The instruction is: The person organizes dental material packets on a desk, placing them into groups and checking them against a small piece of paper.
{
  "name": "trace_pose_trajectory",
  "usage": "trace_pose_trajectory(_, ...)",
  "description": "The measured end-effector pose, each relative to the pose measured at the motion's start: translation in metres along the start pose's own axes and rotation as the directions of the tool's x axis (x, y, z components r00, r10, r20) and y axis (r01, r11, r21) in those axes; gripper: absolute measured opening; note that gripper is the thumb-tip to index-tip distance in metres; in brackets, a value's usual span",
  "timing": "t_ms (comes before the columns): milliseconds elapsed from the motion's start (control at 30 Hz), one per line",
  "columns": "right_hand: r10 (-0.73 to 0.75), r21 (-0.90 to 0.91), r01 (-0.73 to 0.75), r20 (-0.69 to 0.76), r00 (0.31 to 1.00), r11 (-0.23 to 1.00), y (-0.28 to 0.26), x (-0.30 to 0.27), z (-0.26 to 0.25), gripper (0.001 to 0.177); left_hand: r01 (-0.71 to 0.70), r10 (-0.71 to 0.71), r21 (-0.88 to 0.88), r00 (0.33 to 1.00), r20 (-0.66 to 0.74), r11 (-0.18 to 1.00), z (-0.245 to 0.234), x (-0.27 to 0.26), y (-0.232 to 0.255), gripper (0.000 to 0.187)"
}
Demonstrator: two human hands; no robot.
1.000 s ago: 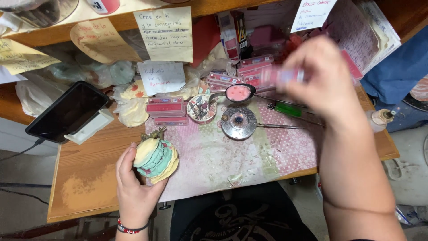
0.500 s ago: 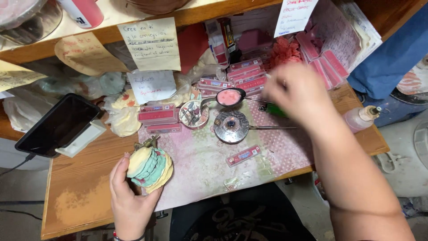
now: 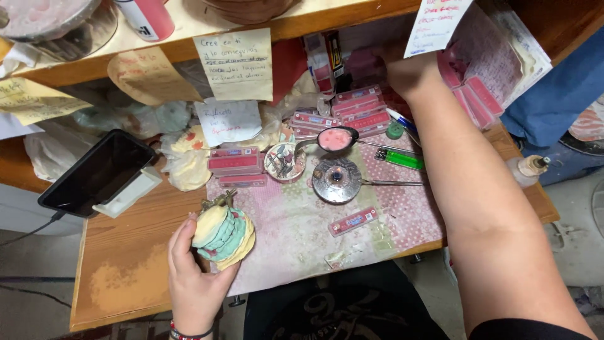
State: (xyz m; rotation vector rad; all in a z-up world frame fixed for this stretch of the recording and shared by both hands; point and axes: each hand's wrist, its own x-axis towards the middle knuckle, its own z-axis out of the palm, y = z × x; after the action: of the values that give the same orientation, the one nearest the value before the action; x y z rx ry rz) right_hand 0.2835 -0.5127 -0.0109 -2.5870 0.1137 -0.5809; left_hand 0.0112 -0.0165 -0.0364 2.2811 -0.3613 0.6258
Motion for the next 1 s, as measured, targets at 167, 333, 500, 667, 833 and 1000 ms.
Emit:
trace_pose_trajectory(167, -0.101, -0.114, 0.079, -0.202, 0.974, 0.99, 0.011, -0.002, -0.015, 0.063, 0.014, -0.014, -0.004, 1.0, 0.002, 1.0, 0.0, -0.002, 0.0, 0.094)
trace_pose_trajectory(333, -0.455, -0.601, 0.195, -0.316, 0.833, 0.775, 0.009, -0.056, -0.057, 0.021, 0.064, -0.064, -0.004, 0.998, 0.029, 0.998, -0.001, -0.003, 0.0, 0.096)
trace_pose_trajectory(500, -0.281, -0.657, 0.088, -0.195, 0.94, 0.749, 0.012, -0.123, -0.065, 0.014, 0.021, -0.021, 0.01, 1.0, 0.018, 1.0, -0.001, -0.004, -0.001, 0.096)
trace_pose_trajectory(667, -0.288, -0.732, 0.121, -0.107, 0.951, 0.671, 0.034, -0.137, -0.045, 0.019, 0.012, -0.012, 0.015, 1.0, 0.011, 1.0, -0.001, -0.003, 0.001, 0.095)
trace_pose_trajectory(833, 0.122, -0.82, 0.053, 0.148, 0.981, 0.57, -0.013, -0.114, -0.06, 0.014, 0.07, -0.07, 0.003, 0.997, 0.036, 0.998, -0.003, -0.002, 0.005, 0.094)
trace_pose_trajectory(1000, -0.119, -0.445, 0.116, 0.022, 0.993, 0.888, 0.014, -0.05, -0.033, 0.035, 0.041, -0.041, 0.004, 0.999, 0.028, 0.999, -0.003, -0.001, 0.004, 0.095)
